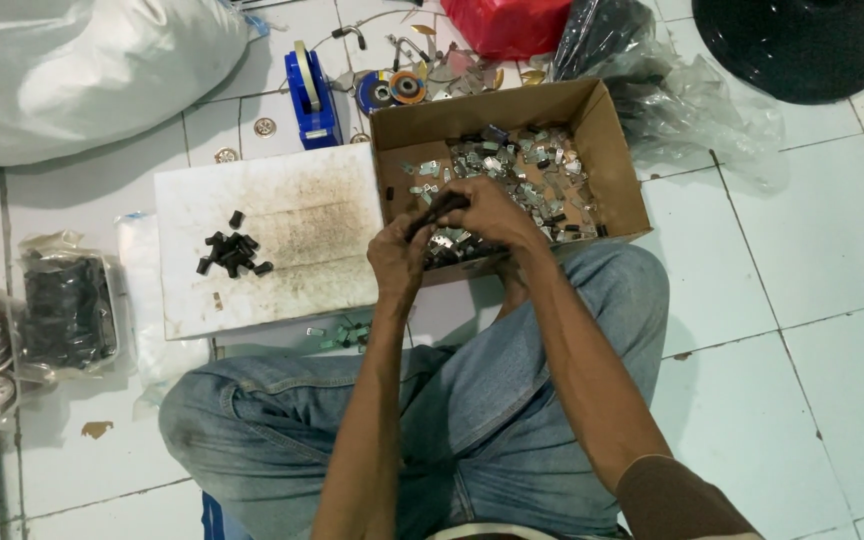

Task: The person sits on the floor and repeatedly picks up small metal brackets and black plastic pieces from a cardboard box. They fit the plastic pieces onto the metal brackets by hand and place the assembled units onto a white board next to them.

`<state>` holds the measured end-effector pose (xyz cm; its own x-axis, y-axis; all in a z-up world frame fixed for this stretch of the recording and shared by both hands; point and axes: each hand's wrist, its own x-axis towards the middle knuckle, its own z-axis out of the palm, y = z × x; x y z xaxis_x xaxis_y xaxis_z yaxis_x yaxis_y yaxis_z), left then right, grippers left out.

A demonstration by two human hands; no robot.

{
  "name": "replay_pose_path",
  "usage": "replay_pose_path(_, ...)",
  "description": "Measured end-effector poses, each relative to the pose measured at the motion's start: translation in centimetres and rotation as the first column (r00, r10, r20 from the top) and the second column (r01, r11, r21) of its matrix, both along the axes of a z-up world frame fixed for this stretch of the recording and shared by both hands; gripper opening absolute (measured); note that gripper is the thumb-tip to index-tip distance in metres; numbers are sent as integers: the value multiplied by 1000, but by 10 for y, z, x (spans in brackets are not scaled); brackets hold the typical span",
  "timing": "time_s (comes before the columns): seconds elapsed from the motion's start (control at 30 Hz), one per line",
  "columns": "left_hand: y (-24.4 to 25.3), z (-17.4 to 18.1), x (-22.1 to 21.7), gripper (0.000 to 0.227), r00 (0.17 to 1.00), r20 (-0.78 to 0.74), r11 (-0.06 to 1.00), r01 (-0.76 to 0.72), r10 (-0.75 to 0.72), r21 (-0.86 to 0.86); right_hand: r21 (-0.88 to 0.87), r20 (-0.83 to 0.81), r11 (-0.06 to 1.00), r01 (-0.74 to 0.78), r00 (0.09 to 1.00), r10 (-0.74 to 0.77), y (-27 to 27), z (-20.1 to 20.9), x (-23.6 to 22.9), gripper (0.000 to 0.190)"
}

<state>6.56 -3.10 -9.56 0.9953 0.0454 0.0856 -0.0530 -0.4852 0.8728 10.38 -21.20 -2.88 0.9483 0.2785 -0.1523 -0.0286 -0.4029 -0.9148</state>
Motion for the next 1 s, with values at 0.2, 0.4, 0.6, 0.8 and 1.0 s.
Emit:
replay_pose_path(0.2, 0, -12, 5, 22, 1000, 25, 994, -7, 10, -112, 190, 0, 982, 9, 1000, -10, 2, 6, 1, 27)
replay_pose_path(0.4, -3, -7, 6, 19, 993, -86, 991, -89, 81, -100, 68, 14, 998, 11, 1000, -12, 10, 12, -3, 25)
replay_pose_path(0.6, -5, 21, -3, 20, 982, -126, 978, -154, 137, -137, -17, 112, 999, 27, 993, -25, 6, -9, 1, 21)
replay_pose_path(0.8, -2, -6, 2, 16, 995, -73, 991, -70, 62, -110, -256, 59, 967, 4, 998, 11, 3, -42, -1, 43)
replay_pose_path(1.0, -3, 14, 1, 24, 996, -19, 991, -84, 83, -108, -187, 69, 982, -31, 997, 44, 1, -55, 4, 33)
